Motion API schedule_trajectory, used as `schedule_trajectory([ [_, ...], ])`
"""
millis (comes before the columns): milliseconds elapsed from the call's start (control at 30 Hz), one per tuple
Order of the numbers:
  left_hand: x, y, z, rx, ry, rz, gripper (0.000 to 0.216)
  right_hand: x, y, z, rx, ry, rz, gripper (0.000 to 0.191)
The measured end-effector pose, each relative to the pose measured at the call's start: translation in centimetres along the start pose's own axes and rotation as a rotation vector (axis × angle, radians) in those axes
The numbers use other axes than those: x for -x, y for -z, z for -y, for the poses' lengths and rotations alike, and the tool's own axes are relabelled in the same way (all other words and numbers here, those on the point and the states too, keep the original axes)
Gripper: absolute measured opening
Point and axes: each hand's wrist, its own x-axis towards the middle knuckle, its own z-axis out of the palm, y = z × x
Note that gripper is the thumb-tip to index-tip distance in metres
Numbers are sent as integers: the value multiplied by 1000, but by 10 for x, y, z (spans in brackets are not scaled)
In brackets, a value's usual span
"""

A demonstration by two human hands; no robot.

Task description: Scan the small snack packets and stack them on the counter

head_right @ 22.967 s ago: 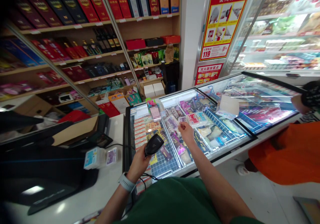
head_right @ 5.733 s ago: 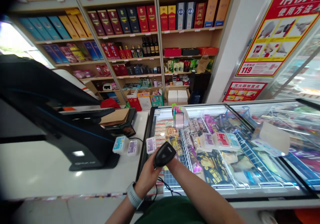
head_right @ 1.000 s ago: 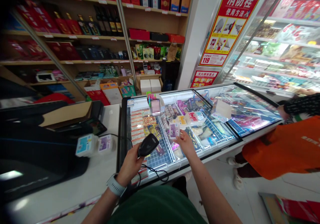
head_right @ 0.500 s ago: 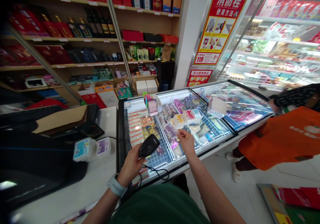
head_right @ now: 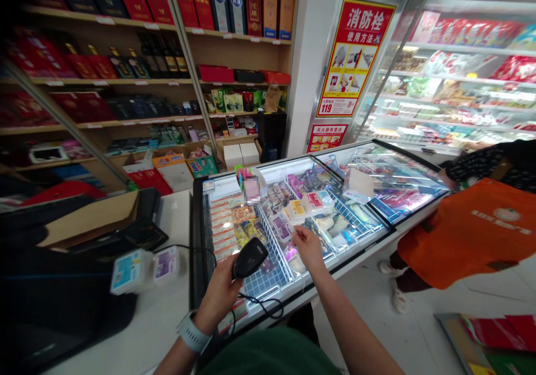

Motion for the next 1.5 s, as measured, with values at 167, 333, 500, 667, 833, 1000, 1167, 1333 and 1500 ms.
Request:
schedule_trajectory([
  [167, -5, 1, 0, 4, 18, 2, 49, -5, -2, 3, 4, 6, -27, 44],
  [333, -5, 2, 1, 26, 36, 17, 49, -8, -4, 0, -7, -14, -17, 45],
  [500, -6, 1, 1, 17, 41, 14, 49, -12, -5, -6, 13, -4, -5, 47],
  [667, -10, 2, -3, 7, 36, 3, 50, -17, -5, -9, 16, 1, -3, 48],
  [833, -11, 0, -4, -2, 7, 8, 48, -18, -4, -9, 13, -2, -6, 46],
  [1000, -8, -4, -1, -33, -1, 0, 51, -14, -1, -9, 6, 0, -8, 42],
  [1167, -5, -6, 0, -51, -21, -6, 54, -11, 0, -8, -13, -8, -19, 43],
  [1333, -4, -6, 2, -66, -29, 1, 54, -8, 2, -6, 0, 6, -15, 43],
  [1500, -4, -5, -2, -58, -34, 12, 55, -5, 2, -5, -7, 1, -15, 46],
])
